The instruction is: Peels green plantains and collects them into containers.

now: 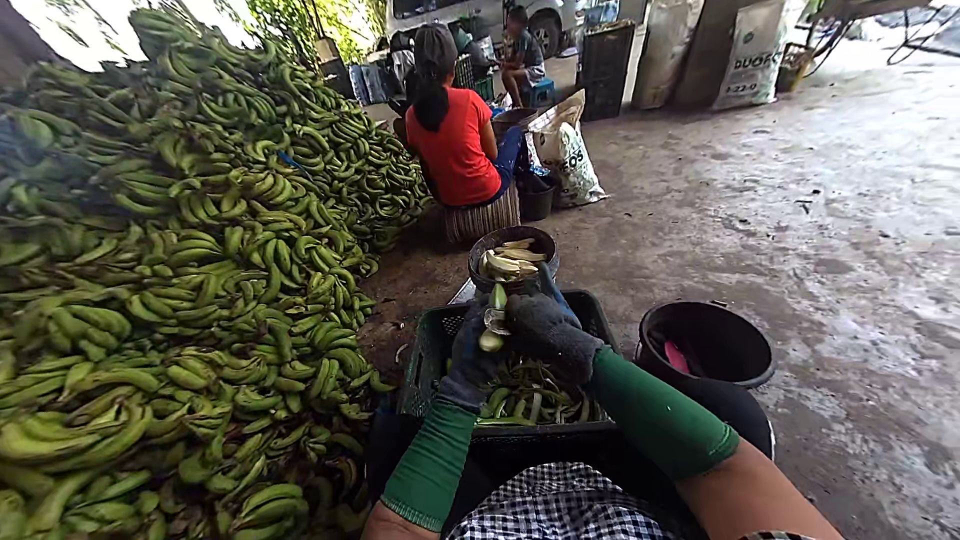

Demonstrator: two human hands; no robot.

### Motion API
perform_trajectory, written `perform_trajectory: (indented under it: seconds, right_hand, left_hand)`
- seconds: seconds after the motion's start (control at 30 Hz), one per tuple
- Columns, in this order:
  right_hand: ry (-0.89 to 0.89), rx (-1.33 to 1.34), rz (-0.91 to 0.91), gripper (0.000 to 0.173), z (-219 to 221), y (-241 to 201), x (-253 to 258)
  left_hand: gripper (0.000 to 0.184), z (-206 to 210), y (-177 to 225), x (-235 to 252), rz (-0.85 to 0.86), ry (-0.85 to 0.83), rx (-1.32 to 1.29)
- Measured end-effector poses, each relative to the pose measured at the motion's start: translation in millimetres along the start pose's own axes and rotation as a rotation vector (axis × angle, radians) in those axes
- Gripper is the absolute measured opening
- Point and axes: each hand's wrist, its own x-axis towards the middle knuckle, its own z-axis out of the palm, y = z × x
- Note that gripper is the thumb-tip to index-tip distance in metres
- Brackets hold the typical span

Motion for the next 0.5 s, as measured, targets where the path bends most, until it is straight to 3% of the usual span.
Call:
perform_trajectory:
  seconds: [0.07, 0.2, 0.3, 0.5]
  right_hand:
    - [0.008, 0.021, -0.069, 0.032, -2, -4, -8]
    - [-0.08, 0.03, -0.054, 0.027, 6, -14, -10]
    - [-0.23, -0.027, -0.027, 0.031, 9, -23, -6]
    - [-0.342, -0.119, 0.045, 0.043, 39, -45, 13]
  left_hand:
    - [0.025, -13, -1, 0, -0.089, 0.051, -0.024]
    - [0.025, -34, 2, 3, -0.143, 0.127, 0.058]
    - [0.028, -38, 11, 7, -0.127, 0.127, 0.096]
    - [0.047, -43, 12, 0, -0.035, 0.213, 0.325]
